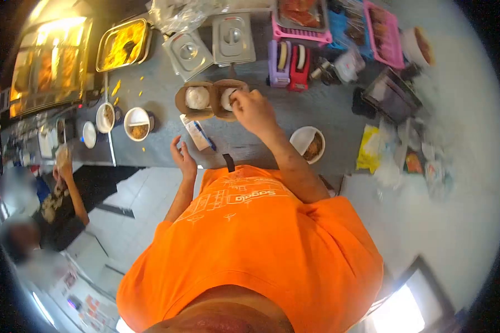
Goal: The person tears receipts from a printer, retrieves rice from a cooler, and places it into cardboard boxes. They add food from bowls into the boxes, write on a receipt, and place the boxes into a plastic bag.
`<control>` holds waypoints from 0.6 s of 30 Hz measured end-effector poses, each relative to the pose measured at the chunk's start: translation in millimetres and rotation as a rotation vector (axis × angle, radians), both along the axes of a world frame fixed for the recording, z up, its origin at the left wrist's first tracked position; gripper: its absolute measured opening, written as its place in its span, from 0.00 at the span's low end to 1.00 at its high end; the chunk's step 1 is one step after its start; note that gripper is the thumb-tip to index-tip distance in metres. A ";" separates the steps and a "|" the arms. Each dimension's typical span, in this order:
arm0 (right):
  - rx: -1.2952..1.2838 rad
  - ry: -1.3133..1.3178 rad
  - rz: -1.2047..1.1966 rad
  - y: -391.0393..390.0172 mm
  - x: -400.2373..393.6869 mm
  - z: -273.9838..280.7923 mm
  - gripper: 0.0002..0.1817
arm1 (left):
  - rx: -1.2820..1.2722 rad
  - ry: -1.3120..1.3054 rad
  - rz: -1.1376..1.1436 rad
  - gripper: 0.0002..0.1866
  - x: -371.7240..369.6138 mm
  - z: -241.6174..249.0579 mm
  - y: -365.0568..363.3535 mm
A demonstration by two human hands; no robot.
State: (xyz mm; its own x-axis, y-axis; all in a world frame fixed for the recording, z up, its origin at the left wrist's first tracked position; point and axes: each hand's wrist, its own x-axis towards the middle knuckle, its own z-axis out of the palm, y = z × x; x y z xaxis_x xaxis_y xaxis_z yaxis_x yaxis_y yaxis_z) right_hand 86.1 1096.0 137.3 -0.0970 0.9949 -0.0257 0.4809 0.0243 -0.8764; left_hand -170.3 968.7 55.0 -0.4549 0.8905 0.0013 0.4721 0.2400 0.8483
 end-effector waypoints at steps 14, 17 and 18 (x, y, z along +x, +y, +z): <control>-0.128 -0.714 -0.255 187.0 -41.8 -28.1 0.20 | 0.204 0.148 -0.404 0.14 -88.8 25.1 48.1; -0.199 -0.552 -0.156 219.9 -12.6 -56.6 0.18 | 0.281 0.228 -0.434 0.15 -92.5 25.2 71.1; -0.235 -0.403 0.018 212.7 8.8 -32.0 0.19 | 0.224 0.207 -0.418 0.17 -86.8 29.5 89.3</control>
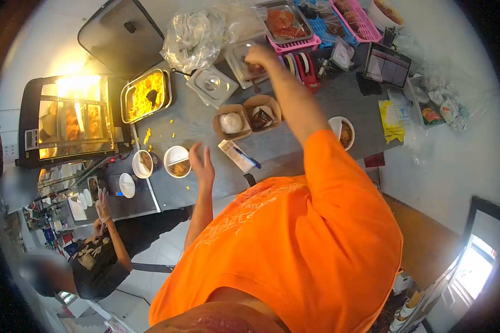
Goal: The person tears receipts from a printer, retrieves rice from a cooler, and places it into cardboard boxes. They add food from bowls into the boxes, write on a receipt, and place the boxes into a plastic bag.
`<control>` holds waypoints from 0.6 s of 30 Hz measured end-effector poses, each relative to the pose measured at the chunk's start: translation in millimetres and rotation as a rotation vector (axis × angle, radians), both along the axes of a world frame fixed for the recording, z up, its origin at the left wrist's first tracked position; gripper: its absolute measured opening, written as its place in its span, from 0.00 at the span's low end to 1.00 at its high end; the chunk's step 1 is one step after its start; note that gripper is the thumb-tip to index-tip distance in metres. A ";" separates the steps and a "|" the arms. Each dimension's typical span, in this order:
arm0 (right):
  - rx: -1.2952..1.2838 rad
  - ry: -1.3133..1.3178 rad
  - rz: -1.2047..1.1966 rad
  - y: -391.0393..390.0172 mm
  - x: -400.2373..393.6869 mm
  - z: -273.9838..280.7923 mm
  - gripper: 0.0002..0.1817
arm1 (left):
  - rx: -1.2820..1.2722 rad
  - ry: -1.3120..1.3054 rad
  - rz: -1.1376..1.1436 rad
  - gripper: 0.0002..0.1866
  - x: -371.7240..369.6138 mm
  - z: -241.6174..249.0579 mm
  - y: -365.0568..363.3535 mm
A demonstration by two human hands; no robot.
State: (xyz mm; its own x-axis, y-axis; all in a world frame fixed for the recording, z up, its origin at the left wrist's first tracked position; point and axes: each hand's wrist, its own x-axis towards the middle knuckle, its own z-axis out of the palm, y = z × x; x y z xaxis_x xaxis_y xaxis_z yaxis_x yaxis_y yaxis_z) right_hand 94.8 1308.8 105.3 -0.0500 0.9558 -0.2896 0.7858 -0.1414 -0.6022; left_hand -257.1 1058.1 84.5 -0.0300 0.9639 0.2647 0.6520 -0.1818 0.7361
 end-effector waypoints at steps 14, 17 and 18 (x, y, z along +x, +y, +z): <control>-0.355 0.010 -0.582 -300.0 222.3 53.4 0.13 | -0.241 0.008 -0.088 0.40 52.1 -39.3 216.9; -0.304 -0.246 -0.606 -332.3 280.4 -55.9 0.14 | -0.189 0.011 -0.155 0.39 47.0 -29.7 215.2; -0.217 -0.408 -0.571 -339.7 294.3 -79.7 0.15 | -0.235 -0.083 -0.159 0.39 44.3 -32.7 215.8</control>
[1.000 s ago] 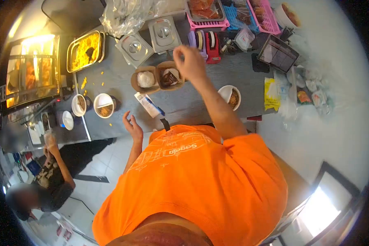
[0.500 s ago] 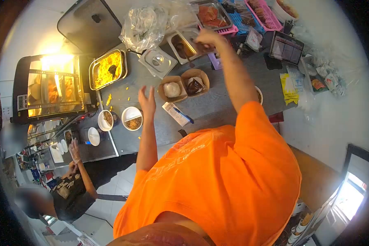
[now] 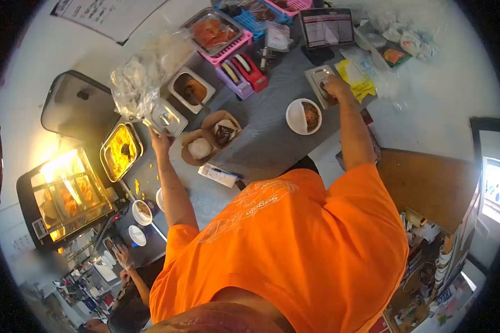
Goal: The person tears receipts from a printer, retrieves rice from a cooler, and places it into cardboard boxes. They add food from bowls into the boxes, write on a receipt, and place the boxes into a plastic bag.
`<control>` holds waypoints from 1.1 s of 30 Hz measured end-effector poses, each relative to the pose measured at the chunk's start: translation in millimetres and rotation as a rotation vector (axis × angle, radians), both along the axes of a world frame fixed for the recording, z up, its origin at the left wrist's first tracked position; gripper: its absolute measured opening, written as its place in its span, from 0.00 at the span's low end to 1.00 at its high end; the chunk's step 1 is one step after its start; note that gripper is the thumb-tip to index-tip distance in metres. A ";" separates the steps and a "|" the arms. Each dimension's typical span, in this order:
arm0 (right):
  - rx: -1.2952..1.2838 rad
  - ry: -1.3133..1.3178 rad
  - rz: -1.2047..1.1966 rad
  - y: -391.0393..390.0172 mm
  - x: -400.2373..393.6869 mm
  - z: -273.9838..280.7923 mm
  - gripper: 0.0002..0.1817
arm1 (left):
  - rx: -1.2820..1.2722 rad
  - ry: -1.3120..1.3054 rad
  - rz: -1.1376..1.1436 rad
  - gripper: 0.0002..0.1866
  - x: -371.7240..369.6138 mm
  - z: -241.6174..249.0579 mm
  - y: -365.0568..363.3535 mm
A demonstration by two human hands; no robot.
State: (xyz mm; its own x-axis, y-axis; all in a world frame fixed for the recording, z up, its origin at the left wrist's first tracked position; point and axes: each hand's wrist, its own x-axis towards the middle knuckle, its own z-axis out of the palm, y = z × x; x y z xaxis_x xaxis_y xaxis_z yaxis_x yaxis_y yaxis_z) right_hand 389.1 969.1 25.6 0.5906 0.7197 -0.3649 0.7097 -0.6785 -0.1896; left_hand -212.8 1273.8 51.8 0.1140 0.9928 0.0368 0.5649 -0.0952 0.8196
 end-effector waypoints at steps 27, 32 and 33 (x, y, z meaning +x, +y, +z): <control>0.983 0.167 0.961 43.0 -113.2 197.1 0.12 | -0.618 -1.081 -0.225 0.19 332.9 103.4 -172.0; 0.983 0.314 0.785 50.0 -92.8 217.7 0.12 | -0.349 -0.546 -0.499 0.11 309.9 138.3 -215.8; 0.957 0.360 0.837 45.9 -90.5 205.9 0.12 | -0.284 -0.575 -0.517 0.13 307.8 133.6 -226.6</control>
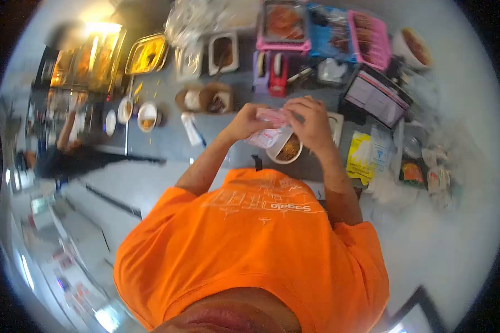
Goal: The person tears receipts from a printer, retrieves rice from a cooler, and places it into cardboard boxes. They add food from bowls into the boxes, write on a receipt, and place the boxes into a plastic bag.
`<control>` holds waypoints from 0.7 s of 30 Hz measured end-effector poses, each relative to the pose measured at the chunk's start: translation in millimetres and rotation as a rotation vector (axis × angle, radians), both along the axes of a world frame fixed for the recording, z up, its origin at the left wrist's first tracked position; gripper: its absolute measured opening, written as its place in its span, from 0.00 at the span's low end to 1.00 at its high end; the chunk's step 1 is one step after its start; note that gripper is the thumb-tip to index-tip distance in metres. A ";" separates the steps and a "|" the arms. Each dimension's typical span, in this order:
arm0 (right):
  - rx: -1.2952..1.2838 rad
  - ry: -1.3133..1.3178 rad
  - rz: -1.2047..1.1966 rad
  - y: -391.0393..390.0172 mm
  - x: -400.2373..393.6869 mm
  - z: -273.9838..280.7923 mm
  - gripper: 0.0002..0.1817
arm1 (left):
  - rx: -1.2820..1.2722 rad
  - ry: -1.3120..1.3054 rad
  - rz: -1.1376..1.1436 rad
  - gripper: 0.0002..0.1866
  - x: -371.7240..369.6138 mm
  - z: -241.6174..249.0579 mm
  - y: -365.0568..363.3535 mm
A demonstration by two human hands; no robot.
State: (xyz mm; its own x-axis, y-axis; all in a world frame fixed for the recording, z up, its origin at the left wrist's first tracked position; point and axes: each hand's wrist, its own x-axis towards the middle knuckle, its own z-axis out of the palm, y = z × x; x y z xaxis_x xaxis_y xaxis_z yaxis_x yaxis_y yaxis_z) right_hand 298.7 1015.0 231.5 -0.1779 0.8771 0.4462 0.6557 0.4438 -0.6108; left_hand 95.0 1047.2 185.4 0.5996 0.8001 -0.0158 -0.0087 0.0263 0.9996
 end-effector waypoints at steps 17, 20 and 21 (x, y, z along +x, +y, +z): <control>-0.445 0.124 0.527 25.2 -79.3 -47.9 0.09 | 0.179 0.397 0.413 0.18 -80.3 -51.5 -68.8; -0.291 0.041 0.501 39.0 -83.9 -55.9 0.11 | 0.147 0.433 0.486 0.20 -86.8 -88.7 -59.8; -0.185 -0.011 0.416 41.7 -86.0 -57.0 0.11 | 0.163 0.442 0.523 0.22 -88.3 -105.4 -56.4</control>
State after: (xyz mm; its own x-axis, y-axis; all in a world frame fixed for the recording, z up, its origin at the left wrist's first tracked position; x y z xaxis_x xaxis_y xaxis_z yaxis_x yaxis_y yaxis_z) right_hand 212.7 1056.8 174.5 -0.5356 0.7951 0.2846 0.4518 0.5545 -0.6989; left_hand 6.7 990.8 80.0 0.1001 0.9947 -0.0250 0.4285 -0.0204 0.9033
